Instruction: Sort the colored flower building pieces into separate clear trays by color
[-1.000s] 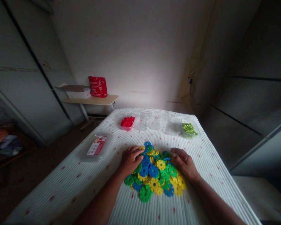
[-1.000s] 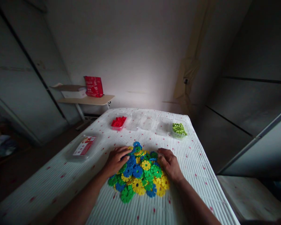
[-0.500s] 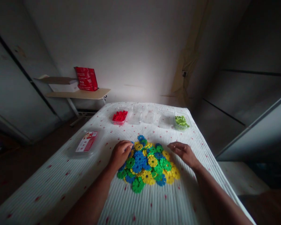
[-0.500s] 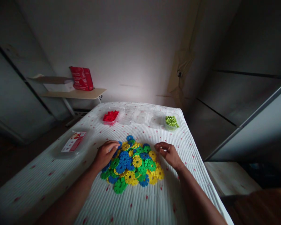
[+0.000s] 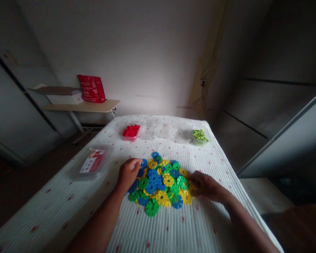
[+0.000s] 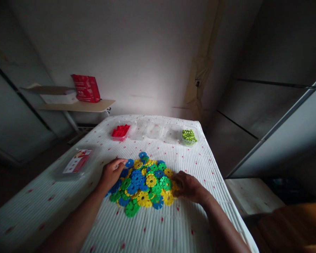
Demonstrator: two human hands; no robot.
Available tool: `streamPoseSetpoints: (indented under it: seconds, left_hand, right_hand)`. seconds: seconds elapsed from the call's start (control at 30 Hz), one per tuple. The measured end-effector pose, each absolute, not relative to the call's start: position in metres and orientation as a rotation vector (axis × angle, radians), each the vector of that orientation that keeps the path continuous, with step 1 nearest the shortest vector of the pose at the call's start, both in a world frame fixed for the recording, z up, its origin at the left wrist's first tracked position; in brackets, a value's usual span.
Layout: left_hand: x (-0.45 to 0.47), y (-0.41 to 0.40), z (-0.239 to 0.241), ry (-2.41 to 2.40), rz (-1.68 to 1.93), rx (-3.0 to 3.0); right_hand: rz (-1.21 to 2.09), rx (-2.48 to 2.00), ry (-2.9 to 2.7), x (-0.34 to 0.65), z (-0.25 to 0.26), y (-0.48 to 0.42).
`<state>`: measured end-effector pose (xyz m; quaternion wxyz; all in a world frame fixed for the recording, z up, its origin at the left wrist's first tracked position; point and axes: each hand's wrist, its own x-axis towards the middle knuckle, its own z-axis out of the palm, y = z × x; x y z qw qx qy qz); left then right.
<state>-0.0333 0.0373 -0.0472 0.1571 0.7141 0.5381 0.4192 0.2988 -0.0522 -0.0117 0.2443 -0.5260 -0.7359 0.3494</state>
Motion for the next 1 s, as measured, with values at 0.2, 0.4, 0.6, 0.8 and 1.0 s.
streamPoseSetpoints:
  seconds: [0.2, 0.4, 0.6, 0.8, 1.0]
  left_hand:
    - [-0.031, 0.036, -0.047, 1.545, 1.192, 1.998]
    - [-0.032, 0.037, -0.049, 1.534, 1.21, 1.989]
    - [-0.033, 0.038, -0.047, 1.53, 1.222, 1.957]
    - [-0.034, 0.039, -0.048, 1.518, 1.216, 1.952]
    - [-0.034, 0.039, -0.05, 1.49, 1.235, 1.951]
  right_hand:
    - [1.095, -1.397, -1.868, 0.306, -0.011, -0.044]
    - [1.147, -1.336, -1.571, 0.309, -0.013, -0.04]
    - [1.069, -1.368, -1.551, 0.31, -0.009, -0.035]
    - [0.934, -1.419, -1.562, 0.315, -0.018, -0.033]
    - [0.861, -1.448, -1.591, 0.313, -0.022, -0.033]
